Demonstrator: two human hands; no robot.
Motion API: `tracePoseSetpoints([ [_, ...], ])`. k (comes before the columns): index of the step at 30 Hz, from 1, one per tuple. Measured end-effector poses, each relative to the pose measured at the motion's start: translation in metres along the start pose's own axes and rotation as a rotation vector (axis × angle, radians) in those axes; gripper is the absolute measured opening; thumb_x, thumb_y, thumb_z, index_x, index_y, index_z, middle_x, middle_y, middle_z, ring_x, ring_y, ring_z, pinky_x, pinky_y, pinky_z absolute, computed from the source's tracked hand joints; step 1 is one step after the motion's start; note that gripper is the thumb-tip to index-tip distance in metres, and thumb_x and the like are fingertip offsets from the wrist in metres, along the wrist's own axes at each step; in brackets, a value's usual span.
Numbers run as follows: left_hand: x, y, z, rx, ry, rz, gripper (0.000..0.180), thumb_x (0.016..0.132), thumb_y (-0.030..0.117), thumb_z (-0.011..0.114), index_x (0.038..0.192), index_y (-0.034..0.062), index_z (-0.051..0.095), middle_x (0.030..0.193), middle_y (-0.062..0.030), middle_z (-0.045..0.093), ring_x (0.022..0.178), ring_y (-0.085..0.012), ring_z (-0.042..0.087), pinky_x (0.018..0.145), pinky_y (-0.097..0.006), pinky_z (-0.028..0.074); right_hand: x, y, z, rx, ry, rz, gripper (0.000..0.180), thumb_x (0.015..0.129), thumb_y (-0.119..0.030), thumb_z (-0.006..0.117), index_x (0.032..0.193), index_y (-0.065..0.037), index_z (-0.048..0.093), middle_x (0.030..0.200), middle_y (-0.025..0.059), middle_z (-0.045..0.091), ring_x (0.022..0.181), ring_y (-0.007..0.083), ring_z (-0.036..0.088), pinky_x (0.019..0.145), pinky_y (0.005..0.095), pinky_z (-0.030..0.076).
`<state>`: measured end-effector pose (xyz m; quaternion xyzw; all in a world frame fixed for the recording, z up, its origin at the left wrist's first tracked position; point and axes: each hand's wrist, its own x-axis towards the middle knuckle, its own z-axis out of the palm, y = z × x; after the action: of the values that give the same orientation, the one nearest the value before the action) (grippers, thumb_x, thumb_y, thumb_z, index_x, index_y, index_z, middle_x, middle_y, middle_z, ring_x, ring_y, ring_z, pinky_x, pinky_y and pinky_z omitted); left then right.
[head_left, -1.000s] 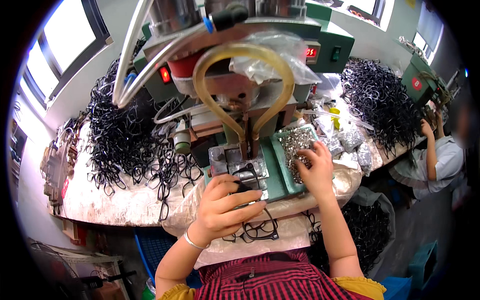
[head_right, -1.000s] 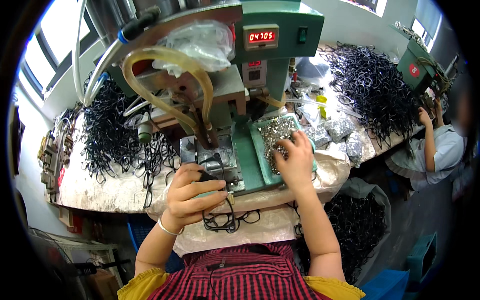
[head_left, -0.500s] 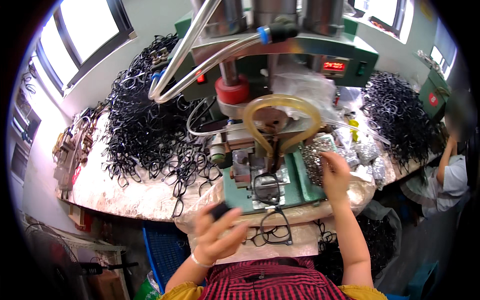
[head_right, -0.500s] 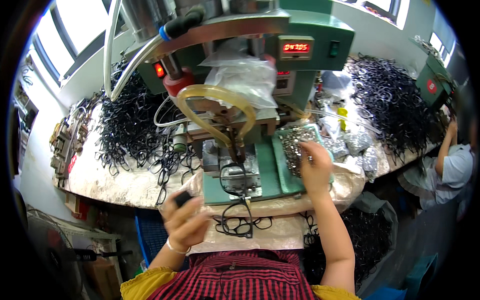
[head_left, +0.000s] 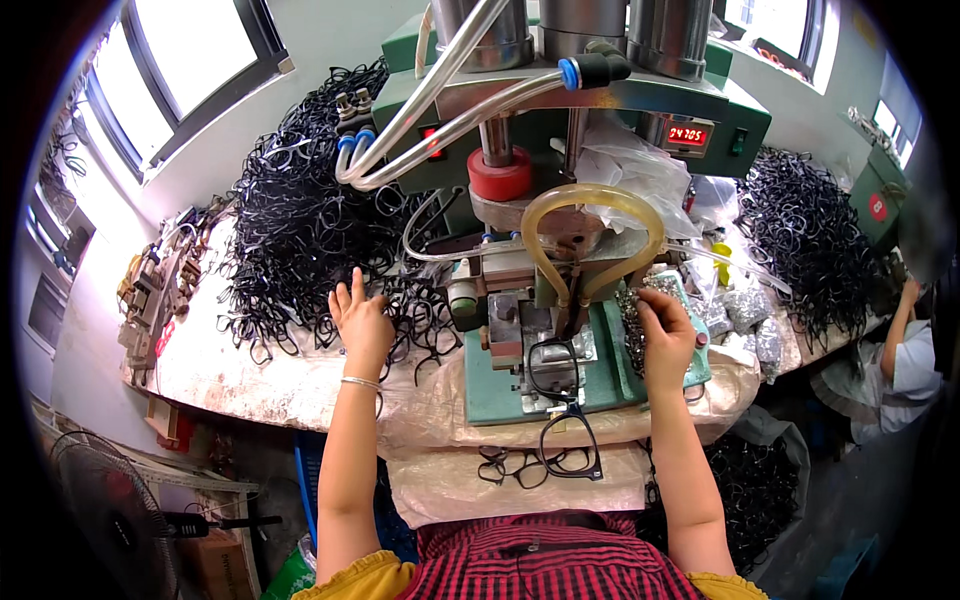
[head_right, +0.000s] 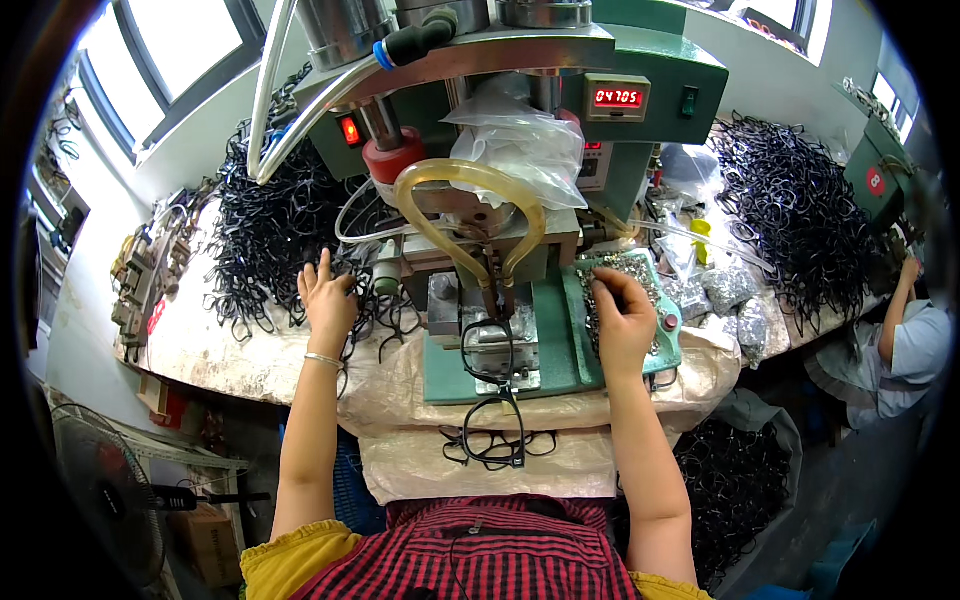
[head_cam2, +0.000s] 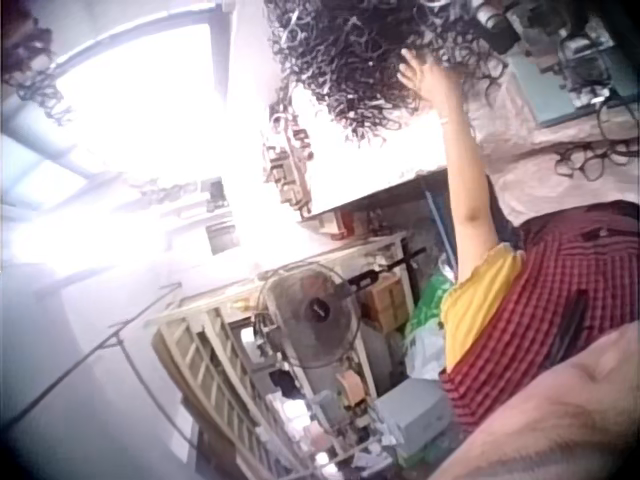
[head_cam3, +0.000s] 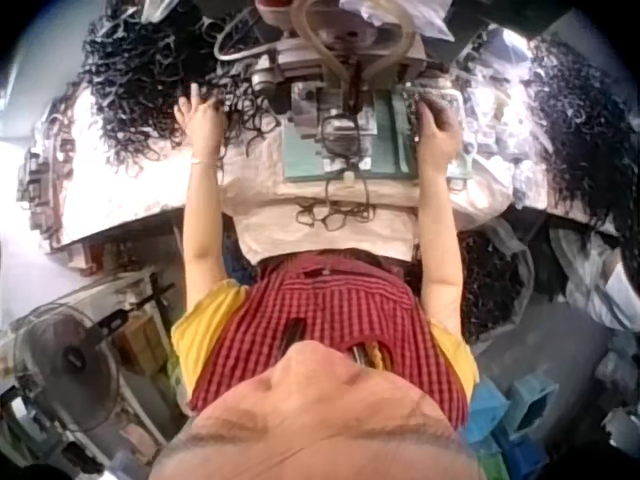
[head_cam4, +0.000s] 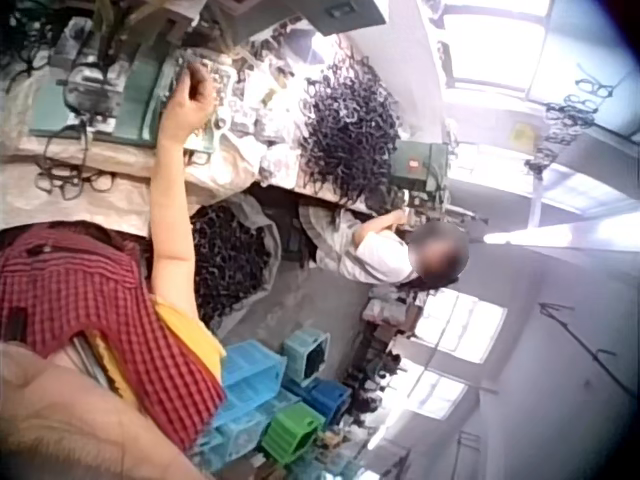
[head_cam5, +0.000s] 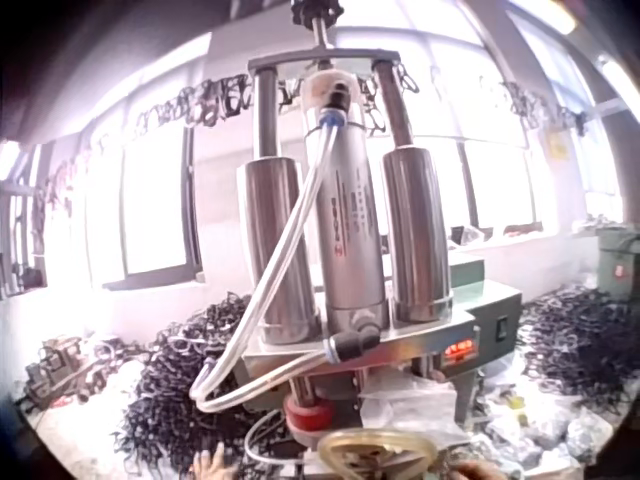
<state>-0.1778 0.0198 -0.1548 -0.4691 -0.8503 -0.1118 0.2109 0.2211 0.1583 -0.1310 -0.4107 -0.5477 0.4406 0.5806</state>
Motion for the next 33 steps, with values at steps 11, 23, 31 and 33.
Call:
tracePoseSetpoints([
  [11,-0.037,-0.011,-0.069,-1.205,0.361,-0.179,0.021,0.106,0.016,0.054,0.097,0.0014,0.067,0.091,0.0004,0.065,0.086,-0.0066,0.057,0.078,-0.022,0.046,-0.069,-0.016,-0.099,-0.475,0.158,-0.126,0.015,0.083,0.006,0.07,0.096,0.0,0.073,0.094,0.0099,0.071,0.093,0.0233,0.066,0.085,0.0331,0.05],
  [23,-0.092,0.062,-0.056,-1.622,0.155,-0.412,0.019,0.105,0.011,0.056,0.118,-0.0004,0.063,0.107,-0.0055,0.068,0.092,-0.0111,0.064,0.08,-0.026,0.053,-0.044,-0.065,0.047,0.082,-0.18,-0.115,0.031,0.082,0.001,0.071,0.111,0.001,0.059,0.097,0.0088,0.067,0.089,0.0173,0.066,0.082,0.0289,0.052],
  [31,-0.042,0.114,-0.167,-1.677,0.417,0.405,0.013,0.106,0.008,0.048,0.112,-0.0003,0.056,0.113,-0.0182,0.064,0.107,-0.027,0.064,0.095,-0.041,0.051,-0.043,-0.077,0.046,0.31,-0.316,0.026,0.048,0.085,-0.001,0.072,0.128,0.003,0.052,0.106,0.0091,0.067,0.099,0.0113,0.063,0.096,0.0272,0.046],
  [33,-0.027,0.129,-0.184,-1.583,0.388,0.426,0.013,0.105,0.008,0.047,0.11,-0.0028,0.053,0.119,-0.0207,0.06,0.104,-0.0281,0.063,0.1,-0.042,0.049,-0.048,-0.081,0.05,0.311,-0.32,0.03,0.049,0.085,-0.001,0.072,0.13,0.002,0.052,0.111,0.0097,0.066,0.102,0.0129,0.064,0.096,0.0283,0.046],
])
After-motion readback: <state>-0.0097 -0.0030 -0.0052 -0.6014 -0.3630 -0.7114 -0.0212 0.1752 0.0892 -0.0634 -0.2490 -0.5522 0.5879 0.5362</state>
